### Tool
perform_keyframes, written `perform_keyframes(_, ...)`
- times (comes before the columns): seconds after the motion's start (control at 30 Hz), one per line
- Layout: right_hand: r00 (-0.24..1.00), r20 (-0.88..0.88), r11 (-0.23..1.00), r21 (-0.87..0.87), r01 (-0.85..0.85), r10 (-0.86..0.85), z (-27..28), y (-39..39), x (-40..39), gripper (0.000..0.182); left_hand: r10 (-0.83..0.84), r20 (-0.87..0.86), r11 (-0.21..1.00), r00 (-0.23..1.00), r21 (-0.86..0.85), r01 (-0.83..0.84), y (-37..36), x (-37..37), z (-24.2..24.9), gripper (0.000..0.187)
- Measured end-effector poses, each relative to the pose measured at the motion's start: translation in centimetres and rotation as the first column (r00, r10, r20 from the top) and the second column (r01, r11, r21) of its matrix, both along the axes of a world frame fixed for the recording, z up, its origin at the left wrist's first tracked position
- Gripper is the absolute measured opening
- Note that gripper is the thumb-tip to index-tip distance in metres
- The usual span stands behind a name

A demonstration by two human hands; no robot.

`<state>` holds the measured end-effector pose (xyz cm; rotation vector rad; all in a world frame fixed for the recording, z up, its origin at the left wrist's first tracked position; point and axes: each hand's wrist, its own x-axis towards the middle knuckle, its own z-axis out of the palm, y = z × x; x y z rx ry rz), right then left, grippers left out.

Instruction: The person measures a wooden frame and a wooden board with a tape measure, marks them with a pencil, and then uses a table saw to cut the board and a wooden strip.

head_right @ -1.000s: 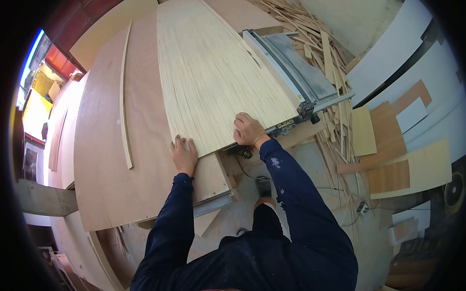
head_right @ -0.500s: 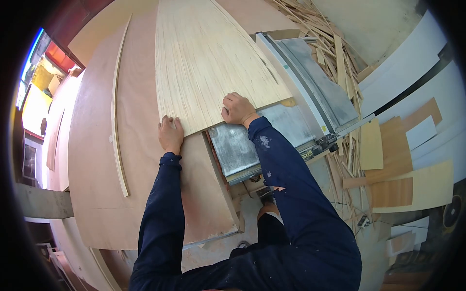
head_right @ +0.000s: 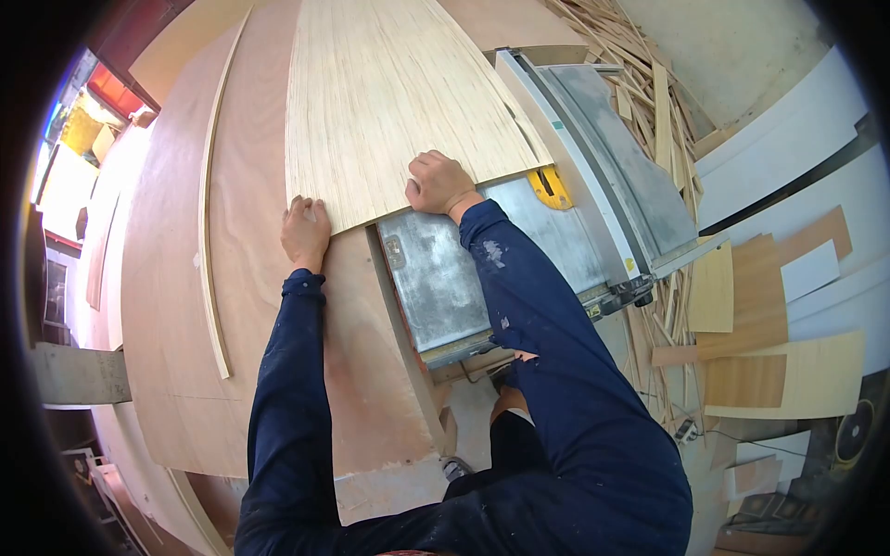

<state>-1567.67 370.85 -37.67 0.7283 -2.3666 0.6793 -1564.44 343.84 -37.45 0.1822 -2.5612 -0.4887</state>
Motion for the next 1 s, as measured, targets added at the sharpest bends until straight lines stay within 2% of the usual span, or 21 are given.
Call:
perform_keyframes(0.07,1.0,-0.018,1.0,-0.019,-0.009,0.008,0.0,-0.1,-0.3,0.011,0.012,-0.019,1.0,1.0,-0.008,-0.012,0.3,-0.1,0.4,0.026)
perform_keyframes(0.17,1.0,0.005,0.999,-0.034,-0.005,0.005,-0.6,-0.1,-0.9,0.013,0.025,0.055,0.999,0.998,0.043,-0.028,0.2,-0.3,0.5,0.027)
perform_keyframes(0.23,0.999,0.007,0.999,-0.03,0.042,-0.042,0.2,-0.7,-3.1,0.014,-0.059,0.115,0.997,0.992,0.06,0.053,-0.7,-2.0,0.7,0.034)
perform_keyframes(0.27,1.0,-0.003,0.999,-0.034,0.028,-0.028,0.6,-1.0,-4.2,0.014,-0.046,0.104,0.998,0.993,0.056,0.04,-1.1,-2.7,0.3,0.034)
perform_keyframes(0.33,0.981,0.153,0.991,0.069,0.11,-0.12,0.6,-1.4,-5.1,0.019,-0.118,-0.001,0.99,0.993,-0.076,0.118,-1.7,-3.2,-1.2,0.05)
perform_keyframes(0.37,0.979,0.167,0.992,0.075,0.104,-0.116,0.5,-1.6,-5.3,0.019,-0.114,0.014,0.991,0.993,-0.07,0.114,-1.0,-2.7,-0.5,0.05)
perform_keyframes(0.43,0.976,0.191,0.993,0.073,0.096,-0.108,0.7,-2.2,-6.1,0.033,-0.115,0.158,0.96,0.981,-0.236,0.15,-0.2,-2.0,1.3,0.065)
perform_keyframes(0.47,0.976,0.196,0.993,0.077,0.086,-0.1,1.1,-2.5,-6.3,0.033,-0.106,0.163,0.962,0.981,-0.231,0.142,-0.8,-2.3,1.5,0.065)
perform_keyframes(0.53,0.988,0.135,0.958,0.265,-0.11,0.076,1.7,-2.6,-6.2,0.05,-0.153,0.268,0.95,0.951,-0.225,0.216,-2.5,-3.3,1.8,0.071)
perform_keyframes(0.57,0.988,0.137,0.957,0.267,-0.111,0.076,1.3,-3.0,-6.6,0.05,-0.154,0.27,0.951,0.95,-0.222,0.217,-3.1,-3.7,1.8,0.071)
perform_keyframes(0.63,0.969,0.085,0.936,0.25,-0.248,0.233,0.7,-5.7,-8.0,0.057,-0.046,0.194,0.939,0.98,-0.326,0.108,-4.4,-3.9,1.9,0.073)
perform_keyframes(0.67,0.972,0.127,0.936,0.271,-0.227,0.198,0.7,-7.6,-9.0,0.056,0.122,0.146,0.928,0.982,-0.369,-0.061,-4.8,-4.3,1.4,0.075)
perform_keyframes(0.7,0.972,0.142,0.937,0.271,-0.22,0.187,0.8,-10.0,-10.2,0.056,0.131,0.144,0.925,0.981,-0.374,-0.068,-5.6,-5.1,0.1,0.075)
perform_keyframes(0.73,0.97,0.166,0.939,0.267,-0.219,0.179,0.8,-12.5,-10.9,0.055,0.32,0.053,0.945,0.946,-0.088,-0.315,-6.8,-5.5,-1.7,0.072)
perform_keyframes(0.77,0.968,0.19,0.938,0.273,-0.211,0.162,1.4,-15.1,-11.7,0.055,0.513,0.017,0.836,0.858,0.218,-0.504,-7.7,-5.7,-2.8,0.07)
perform_keyframes(0.8,0.96,0.235,0.944,0.255,-0.212,0.152,1.8,-17.8,-12.7,0.055,0.523,0.016,0.829,0.852,0.224,-0.513,-6.5,-5.3,-2.5,0.07)
perform_keyframes(0.87,0.969,0.211,0.967,0.192,-0.169,0.127,1.0,-23.6,-15.5,0.054,0.544,0.299,0.839,0.784,-0.193,-0.509,-3.4,-3.8,-0.9,0.065)
perform_keyframes(0.9,0.941,0.308,0.975,0.125,-0.184,0.139,1.0,-26.1,-17.2,0.052,0.552,0.288,0.834,0.783,-0.195,-0.516,-3.9,-4.5,-1.5,0.065)
perform_keyframes(0.93,0.861,0.465,0.957,0.085,-0.277,0.208,2.2,-27.8,-18.7,0.052,0.547,0.206,0.837,0.812,-0.119,-0.534,-5.2,-4.6,-2.9,0.063)
perform_keyframes(0.97,0.531,0.72,0.837,-0.126,-0.533,0.446,3.4,-28.4,-21.5,0.051,0.544,0.115,0.839,0.831,-0.035,-0.543,-6.2,-5.0,-3.4,0.061)
perform_keyframes(1.0,0.589,0.64,0.843,-0.182,-0.507,0.493,3.9,-27.8,-23.5,0.051,0.544,0.11,0.839,0.832,-0.04,-0.543,-6.0,-5.7,-2.5,0.061)
